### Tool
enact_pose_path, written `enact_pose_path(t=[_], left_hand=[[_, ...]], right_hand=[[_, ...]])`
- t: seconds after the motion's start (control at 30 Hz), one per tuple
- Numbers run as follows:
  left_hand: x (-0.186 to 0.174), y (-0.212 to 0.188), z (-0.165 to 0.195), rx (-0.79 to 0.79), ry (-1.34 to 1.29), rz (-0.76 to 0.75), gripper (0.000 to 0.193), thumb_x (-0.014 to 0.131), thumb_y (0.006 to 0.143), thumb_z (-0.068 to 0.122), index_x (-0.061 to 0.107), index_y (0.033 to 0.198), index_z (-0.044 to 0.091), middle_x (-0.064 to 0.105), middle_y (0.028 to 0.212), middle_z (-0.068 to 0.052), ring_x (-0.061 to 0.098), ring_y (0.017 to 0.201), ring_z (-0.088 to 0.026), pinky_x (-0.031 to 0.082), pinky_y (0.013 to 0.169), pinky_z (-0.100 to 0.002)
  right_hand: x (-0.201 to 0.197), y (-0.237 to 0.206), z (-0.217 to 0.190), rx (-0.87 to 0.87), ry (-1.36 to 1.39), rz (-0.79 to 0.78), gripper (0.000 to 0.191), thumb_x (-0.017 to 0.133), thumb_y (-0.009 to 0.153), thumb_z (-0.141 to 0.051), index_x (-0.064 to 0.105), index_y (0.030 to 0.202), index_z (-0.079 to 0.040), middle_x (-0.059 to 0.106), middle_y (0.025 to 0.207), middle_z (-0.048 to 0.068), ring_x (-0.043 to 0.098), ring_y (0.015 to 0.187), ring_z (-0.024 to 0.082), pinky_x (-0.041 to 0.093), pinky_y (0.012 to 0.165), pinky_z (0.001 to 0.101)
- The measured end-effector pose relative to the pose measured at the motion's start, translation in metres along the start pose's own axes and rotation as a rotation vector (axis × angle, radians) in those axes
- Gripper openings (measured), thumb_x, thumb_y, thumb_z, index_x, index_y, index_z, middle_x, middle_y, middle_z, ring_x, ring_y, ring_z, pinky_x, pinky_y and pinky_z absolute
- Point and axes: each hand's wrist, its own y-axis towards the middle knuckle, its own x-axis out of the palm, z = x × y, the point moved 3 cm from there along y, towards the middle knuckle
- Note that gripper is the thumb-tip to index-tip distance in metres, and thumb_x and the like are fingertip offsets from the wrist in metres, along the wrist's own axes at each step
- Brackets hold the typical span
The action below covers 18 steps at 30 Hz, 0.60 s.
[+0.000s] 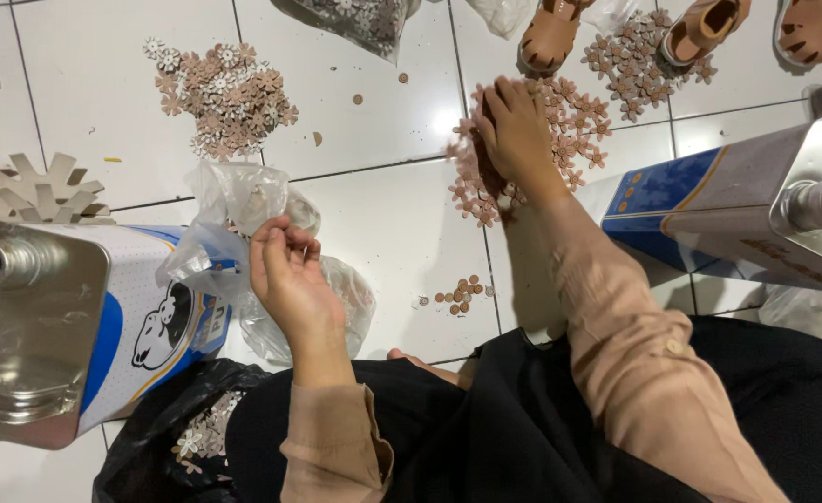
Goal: The person sits on the floor and assembles small flower-shaped craft pieces by hand. They pick up individual pieces, align them, and press them together, occasionally moving piles of parts and placing assembled units into a plastic bag.
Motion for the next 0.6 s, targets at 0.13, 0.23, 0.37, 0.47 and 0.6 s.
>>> enact_pose_path(t=[0.13, 0.23, 0.37, 0.47, 0.6], left_hand=[[-0.002, -0.001, 0.000, -0.013, 0.004, 0.013, 0.016, 0.054, 0.101, 0.015, 0.061, 0.108, 0.004, 0.057, 0.089, -0.002, 0.053, 0.084, -0.012, 0.045, 0.082, -0.030], [-0.001, -0.002, 0.000, -0.015, 0.019, 0.004, 0.016, 0.054, 0.101, 0.015, 0.061, 0.109, 0.004, 0.056, 0.089, -0.002, 0.053, 0.084, -0.012, 0.044, 0.082, -0.030], [0.001, -0.001, 0.001, -0.017, 0.020, -0.009, 0.017, 0.053, 0.101, 0.016, 0.061, 0.109, 0.004, 0.056, 0.089, -0.002, 0.053, 0.084, -0.011, 0.045, 0.082, -0.029], [0.000, 0.000, 0.001, -0.007, 0.002, -0.008, 0.017, 0.054, 0.101, 0.016, 0.061, 0.109, 0.004, 0.056, 0.089, -0.002, 0.053, 0.084, -0.011, 0.044, 0.082, -0.029], [-0.002, -0.001, 0.001, -0.005, 0.016, -0.005, 0.016, 0.053, 0.101, 0.016, 0.061, 0.109, 0.004, 0.056, 0.088, -0.002, 0.053, 0.084, -0.012, 0.044, 0.081, -0.029]], right_hand=[[-0.021, -0.022, 0.023, 0.256, 0.131, 0.063, 0.031, 0.057, 0.106, -0.018, 0.064, 0.133, -0.007, 0.054, 0.145, 0.017, 0.048, 0.138, 0.036, 0.037, 0.118, 0.0513], [-0.043, -0.020, 0.042, 0.145, -0.196, 0.216, 0.037, 0.060, 0.104, -0.015, 0.063, 0.137, 0.001, 0.050, 0.148, 0.026, 0.039, 0.136, 0.050, 0.029, 0.112, 0.0581], [-0.028, -0.019, 0.068, 0.365, 0.110, -0.130, 0.038, 0.048, 0.111, -0.023, 0.057, 0.140, -0.001, 0.053, 0.145, 0.023, 0.045, 0.141, 0.040, 0.032, 0.124, 0.0539], [-0.029, -0.036, 0.078, 0.337, 0.112, 0.062, 0.041, 0.044, 0.112, -0.023, 0.057, 0.145, -0.003, 0.045, 0.156, 0.025, 0.035, 0.149, 0.043, 0.028, 0.127, 0.0563], [-0.024, -0.061, 0.086, 0.542, -0.011, 0.068, 0.047, 0.040, 0.112, -0.026, 0.046, 0.153, -0.002, 0.033, 0.161, 0.030, 0.023, 0.149, 0.050, 0.016, 0.121, 0.0627]])
